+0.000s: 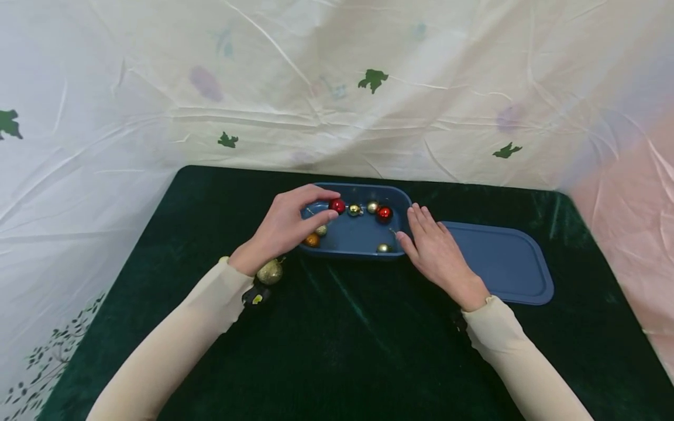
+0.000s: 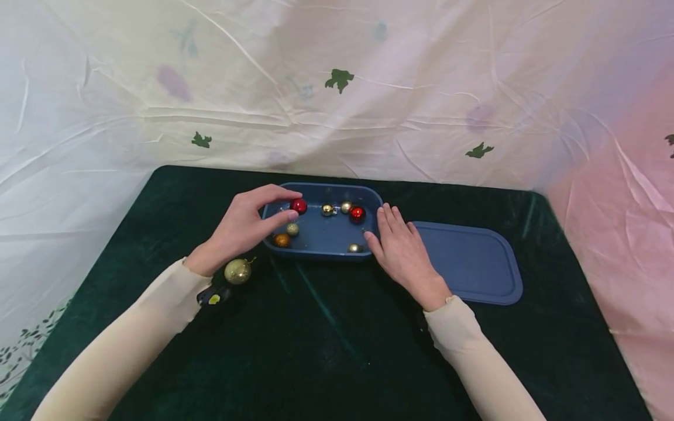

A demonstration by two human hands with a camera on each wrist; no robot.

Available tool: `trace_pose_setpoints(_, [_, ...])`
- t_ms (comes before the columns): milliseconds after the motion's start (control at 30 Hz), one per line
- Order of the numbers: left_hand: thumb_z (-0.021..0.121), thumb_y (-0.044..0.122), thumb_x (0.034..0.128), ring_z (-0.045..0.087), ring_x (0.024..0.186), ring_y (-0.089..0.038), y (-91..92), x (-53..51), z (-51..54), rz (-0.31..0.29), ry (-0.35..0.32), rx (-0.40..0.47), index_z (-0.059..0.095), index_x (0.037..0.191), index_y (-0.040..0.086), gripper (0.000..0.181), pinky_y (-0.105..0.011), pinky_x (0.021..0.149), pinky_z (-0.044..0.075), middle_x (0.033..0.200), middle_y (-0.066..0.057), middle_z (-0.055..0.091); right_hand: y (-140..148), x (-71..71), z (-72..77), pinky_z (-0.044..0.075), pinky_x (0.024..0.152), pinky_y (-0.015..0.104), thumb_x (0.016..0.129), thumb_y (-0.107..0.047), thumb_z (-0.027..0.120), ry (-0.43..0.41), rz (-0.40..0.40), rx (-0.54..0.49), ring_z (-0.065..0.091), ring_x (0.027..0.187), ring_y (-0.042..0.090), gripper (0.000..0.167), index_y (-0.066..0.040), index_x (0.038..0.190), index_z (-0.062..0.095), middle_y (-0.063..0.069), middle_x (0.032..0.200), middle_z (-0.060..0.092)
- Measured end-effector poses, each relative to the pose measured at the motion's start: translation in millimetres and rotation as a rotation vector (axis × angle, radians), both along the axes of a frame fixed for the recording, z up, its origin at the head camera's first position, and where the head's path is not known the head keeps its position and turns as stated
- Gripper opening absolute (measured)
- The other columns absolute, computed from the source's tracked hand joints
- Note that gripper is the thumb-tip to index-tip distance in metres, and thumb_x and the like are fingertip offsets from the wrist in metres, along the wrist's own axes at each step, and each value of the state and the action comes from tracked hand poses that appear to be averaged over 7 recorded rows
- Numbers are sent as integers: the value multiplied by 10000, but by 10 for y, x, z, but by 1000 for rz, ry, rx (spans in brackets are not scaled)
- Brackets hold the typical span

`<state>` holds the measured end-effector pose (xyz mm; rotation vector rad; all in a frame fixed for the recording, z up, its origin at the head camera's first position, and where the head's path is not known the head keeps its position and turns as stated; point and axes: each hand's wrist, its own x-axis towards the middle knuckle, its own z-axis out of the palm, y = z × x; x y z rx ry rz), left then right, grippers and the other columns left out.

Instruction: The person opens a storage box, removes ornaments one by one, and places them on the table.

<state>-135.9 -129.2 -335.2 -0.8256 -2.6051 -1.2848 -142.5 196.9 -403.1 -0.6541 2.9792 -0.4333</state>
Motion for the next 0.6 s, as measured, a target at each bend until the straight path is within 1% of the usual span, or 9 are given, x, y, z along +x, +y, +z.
trace_pose_setpoints(133, [720, 228, 999, 642, 1141, -189, -38, 94, 18, 5, 21, 28, 696, 1316, 88, 348, -461, 995, 510, 1227, -34, 706, 1, 0, -2, 210, 1206, 648, 1108, -526, 335, -1, -2, -2, 154, 1568, 383, 765, 33, 1618, 220, 200, 1703, 145])
trace_pose_setpoints(267, [729, 225, 992, 635, 1166, -182, -64, 179, 24, 12, 22, 34, 697, 1316, 112, 345, -460, 1021, 502, 1251, -28, 701, 7, -3, -4, 210, 1205, 650, 1109, -513, 354, -4, -5, -4, 154, 1568, 382, 758, 33, 1617, 221, 201, 1703, 149])
trace_pose_setpoints(400, [735, 202, 986, 635, 1177, -165, -92, 269, -2, 22, 29, 48, 695, 1311, 103, 342, -449, 1020, 506, 1261, -33, 697, 7, -3, -6, 210, 1205, 650, 1109, -516, 348, -5, -3, -2, 154, 1568, 382, 760, 35, 1617, 220, 200, 1703, 146])
trace_pose_setpoints(533, [731, 176, 984, 637, 1175, -171, -126, 356, -33, 22, 35, 82, 688, 1314, 97, 342, -489, 1008, 510, 1265, -40, 690, 4, -3, -5, 214, 1203, 651, 1109, -513, 351, 0, 0, -3, 159, 1566, 385, 758, 37, 1615, 224, 211, 1699, 162])
trace_pose_setpoints(600, [733, 166, 980, 637, 1173, -173, -141, 397, -43, 27, 39, 93, 687, 1314, 98, 344, -489, 1005, 511, 1267, -41, 687, 5, -1, -6, 212, 1204, 651, 1110, -511, 351, -4, 0, -3, 156, 1567, 385, 757, 37, 1616, 222, 208, 1700, 156])
